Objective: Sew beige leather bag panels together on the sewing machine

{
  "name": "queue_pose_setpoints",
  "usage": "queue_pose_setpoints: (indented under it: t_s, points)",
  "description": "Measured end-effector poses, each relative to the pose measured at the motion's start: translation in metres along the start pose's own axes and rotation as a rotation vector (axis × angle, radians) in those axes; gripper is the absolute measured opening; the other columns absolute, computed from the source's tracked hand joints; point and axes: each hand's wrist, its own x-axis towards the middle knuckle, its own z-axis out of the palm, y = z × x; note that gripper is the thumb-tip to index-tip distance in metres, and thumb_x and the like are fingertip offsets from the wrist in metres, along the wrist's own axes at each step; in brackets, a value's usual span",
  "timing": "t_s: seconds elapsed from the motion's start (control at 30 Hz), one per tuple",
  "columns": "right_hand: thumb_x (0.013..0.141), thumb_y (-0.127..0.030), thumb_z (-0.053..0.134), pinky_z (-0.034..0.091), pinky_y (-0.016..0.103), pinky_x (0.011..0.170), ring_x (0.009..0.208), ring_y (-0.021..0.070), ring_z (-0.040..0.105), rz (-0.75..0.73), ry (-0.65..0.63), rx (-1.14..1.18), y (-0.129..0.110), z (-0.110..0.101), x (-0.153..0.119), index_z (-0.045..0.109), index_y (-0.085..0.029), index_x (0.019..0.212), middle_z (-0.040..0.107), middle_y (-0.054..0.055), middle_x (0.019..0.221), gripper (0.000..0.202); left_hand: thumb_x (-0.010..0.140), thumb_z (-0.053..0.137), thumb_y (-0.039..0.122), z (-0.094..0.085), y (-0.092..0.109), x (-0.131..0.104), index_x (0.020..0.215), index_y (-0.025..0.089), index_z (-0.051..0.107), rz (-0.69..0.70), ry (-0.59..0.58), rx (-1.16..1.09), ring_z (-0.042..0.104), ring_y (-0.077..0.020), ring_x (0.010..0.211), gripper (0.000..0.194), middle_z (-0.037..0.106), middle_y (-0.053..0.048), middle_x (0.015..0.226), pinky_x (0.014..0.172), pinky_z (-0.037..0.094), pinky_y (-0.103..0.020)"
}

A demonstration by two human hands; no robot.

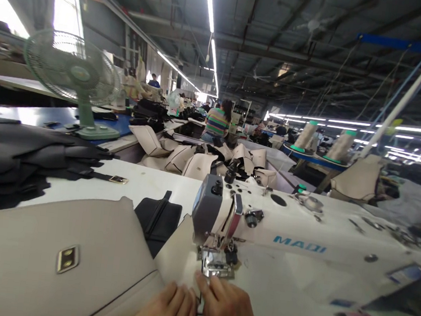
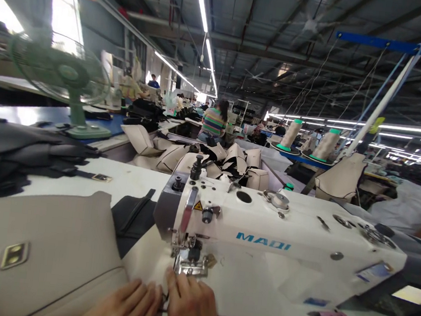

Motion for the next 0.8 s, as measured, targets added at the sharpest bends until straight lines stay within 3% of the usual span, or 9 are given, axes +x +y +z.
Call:
queue_pose_setpoints:
  t_s: [0.2, 0.47, 0.67, 0.8]
  points:
    - [0.095, -0.011, 0.032, 0.028, 0.028, 0.044, 0.049, 0.0156, 0.051, 0.004, 0.039, 0.049, 0.004, -0.004, -0.001, 0.063, -0.019, 0.098, 0.054, 0.000, 0.063, 0.032, 0.093, 0.044, 0.015, 0.003, -0.010, 0.008, 0.111, 0.006, 0.060, -0.007, -0.015, -0.045, 0.061, -0.0220, 0.076, 0.026, 0.069, -0.013, 0.095, 0.069, 0.046, -0.035]
    - [0.084, -0.003, 0.037, 0.035, 0.027, 0.044, 0.048, 0.0162, 0.054, 0.028, 0.121, 0.028, 0.006, -0.004, 0.004, 0.065, -0.016, 0.102, 0.057, 0.001, 0.064, 0.036, 0.090, 0.044, 0.009, 0.012, -0.026, 0.017, 0.104, 0.009, 0.062, 0.005, -0.007, -0.015, 0.059, -0.0229, 0.075, 0.023, 0.067, -0.014, 0.097, 0.064, 0.044, -0.035]
    - [0.082, -0.003, 0.038, 0.037, 0.026, 0.045, 0.050, 0.0157, 0.055, 0.052, 0.116, 0.064, 0.006, -0.003, 0.002, 0.066, -0.017, 0.096, 0.057, 0.002, 0.064, 0.035, 0.086, 0.042, 0.003, 0.009, -0.035, 0.024, 0.103, 0.008, 0.062, 0.026, -0.030, -0.003, 0.057, -0.0232, 0.078, 0.027, 0.066, -0.014, 0.097, 0.068, 0.043, -0.036]
    - [0.083, -0.004, 0.038, 0.040, 0.027, 0.049, 0.055, 0.0169, 0.058, 0.101, 0.102, 0.084, 0.005, -0.004, -0.002, 0.063, -0.017, 0.105, 0.060, 0.003, 0.072, 0.036, 0.085, 0.045, 0.006, 0.006, -0.039, 0.027, 0.107, 0.006, 0.061, 0.008, -0.073, 0.009, 0.057, -0.0245, 0.081, 0.027, 0.064, -0.017, 0.098, 0.073, 0.043, -0.038]
